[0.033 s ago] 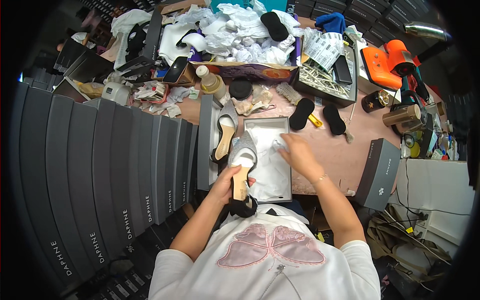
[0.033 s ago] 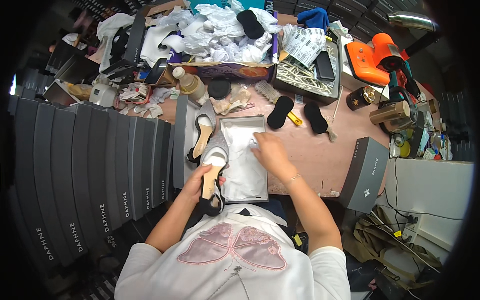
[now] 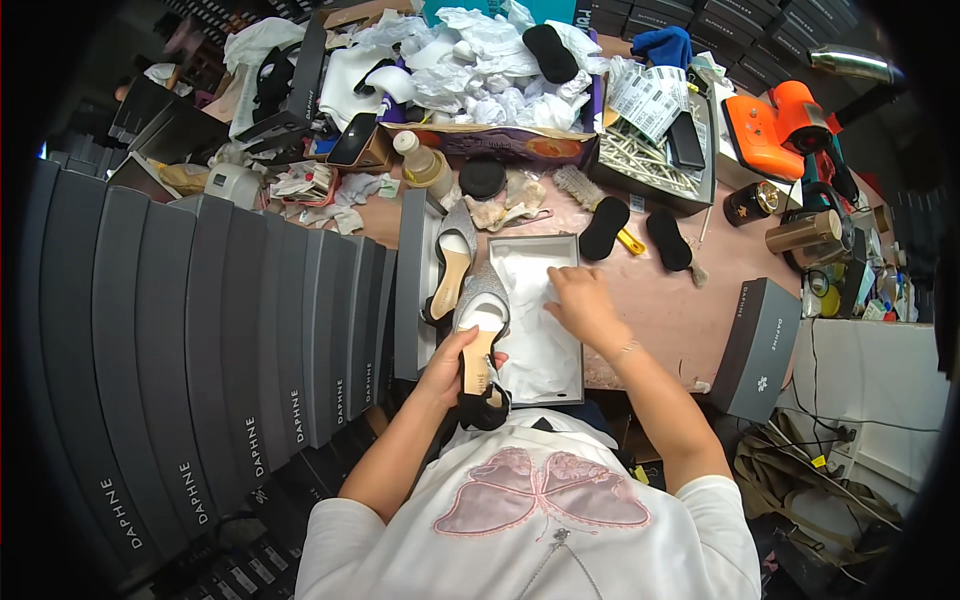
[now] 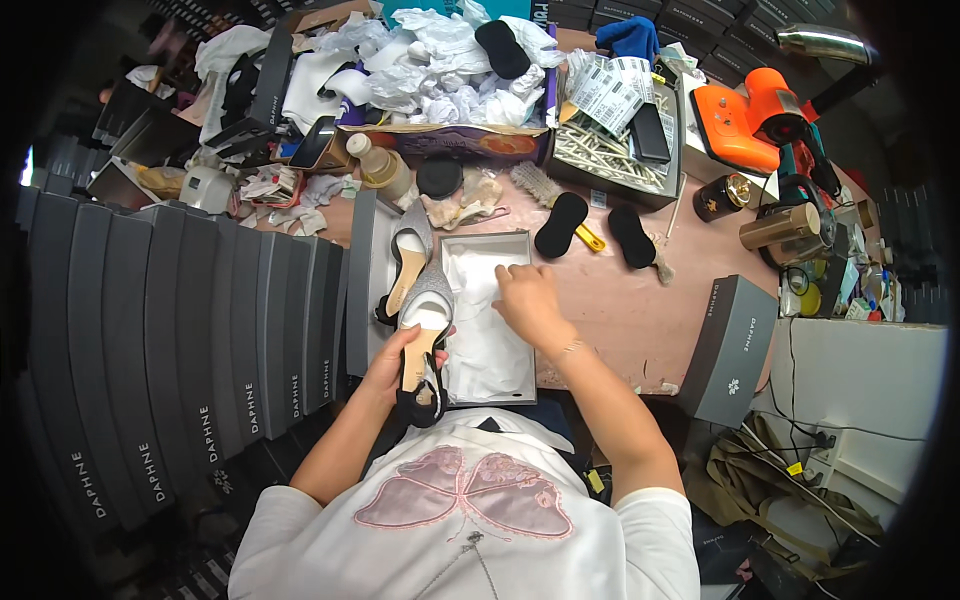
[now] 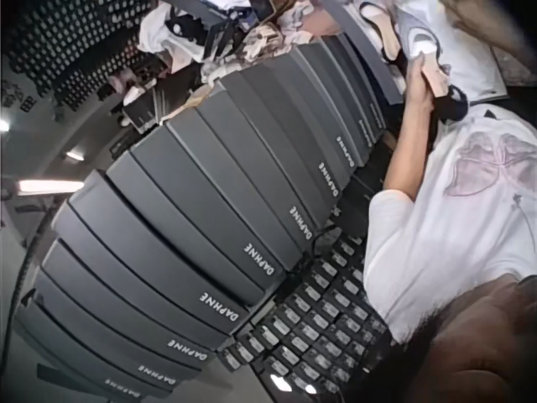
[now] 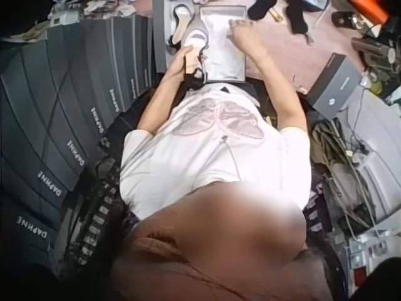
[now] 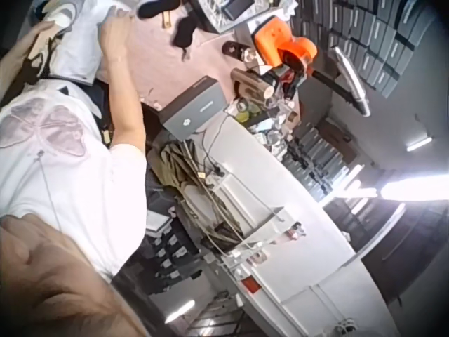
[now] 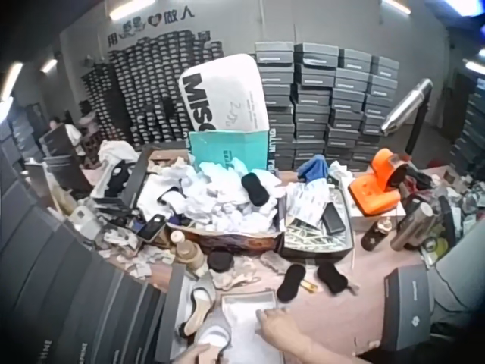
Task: Packing high-heeled shoes into retail boxes, including wrapping them in tissue and applying labels.
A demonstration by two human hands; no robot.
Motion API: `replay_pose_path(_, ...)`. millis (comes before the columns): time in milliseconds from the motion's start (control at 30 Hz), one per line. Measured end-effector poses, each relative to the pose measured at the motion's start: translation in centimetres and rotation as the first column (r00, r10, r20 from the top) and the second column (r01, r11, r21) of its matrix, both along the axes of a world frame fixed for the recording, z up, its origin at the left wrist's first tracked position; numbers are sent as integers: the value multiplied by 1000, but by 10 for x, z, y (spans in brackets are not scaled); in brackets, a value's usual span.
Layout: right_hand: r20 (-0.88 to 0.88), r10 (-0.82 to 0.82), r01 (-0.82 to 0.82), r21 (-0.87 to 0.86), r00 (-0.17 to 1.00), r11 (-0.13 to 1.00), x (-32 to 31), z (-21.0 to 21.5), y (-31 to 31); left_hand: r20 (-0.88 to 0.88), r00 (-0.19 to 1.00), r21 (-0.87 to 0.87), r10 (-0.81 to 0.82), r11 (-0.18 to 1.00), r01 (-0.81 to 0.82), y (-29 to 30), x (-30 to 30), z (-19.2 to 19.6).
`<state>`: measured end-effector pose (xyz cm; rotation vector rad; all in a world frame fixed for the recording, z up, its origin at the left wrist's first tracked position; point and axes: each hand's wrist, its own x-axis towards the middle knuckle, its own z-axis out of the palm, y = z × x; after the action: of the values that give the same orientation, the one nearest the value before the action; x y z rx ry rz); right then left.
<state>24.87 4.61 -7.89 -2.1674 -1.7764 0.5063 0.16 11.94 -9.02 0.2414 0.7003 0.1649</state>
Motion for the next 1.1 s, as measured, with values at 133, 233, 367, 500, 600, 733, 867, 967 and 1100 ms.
replay_pose_path(133, 345, 102, -68, -109, 933, 992, -11, -60, 22, -112, 988, 226, 108, 971, -81, -10, 12, 10)
replay_pose_path(233, 12, -25, 23, 85, 1000, 996, -11, -16, 0, -118, 975, 262, 190, 953, -154, -19, 12, 13)
replay_pose_path(367, -685, -179, 336, 101, 707, 937, -14, 12, -21, -112, 982, 297, 153, 948, -114, -26, 21, 18)
replay_pose_path(500, -630, -33, 292, 312, 776, 904, -68, 30, -35, -21, 988, 361, 155, 923, -137, -49, 30, 13)
replay_pose_path(600, -218, 36, 66, 442, 975, 894, -65, 51, -43, -85, 980, 430, 182, 894, -129, -56, 41, 6)
replay_pose_path(733, -490, -116, 257, 231, 864, 938, -38, 29, -56, -90, 996, 437, 9, 899, 31, -51, 49, 19)
replay_pose_path(867, -517, -196, 385, 287, 833, 877, -55, 14, -61, -55, 998, 554, 39, 832, -2, -61, 69, 2)
replay_pose_path(967, -217, -300, 358, 320, 929, 877, -33, 23, -68, -55, 990, 467, -127, 874, 139, -63, 75, 11)
replay_pose_path(1100, -774, -481, 735, -29, 413, 678, -13, 16, -61, -45, 979, 499, -197, 845, 193, -77, 102, 10)
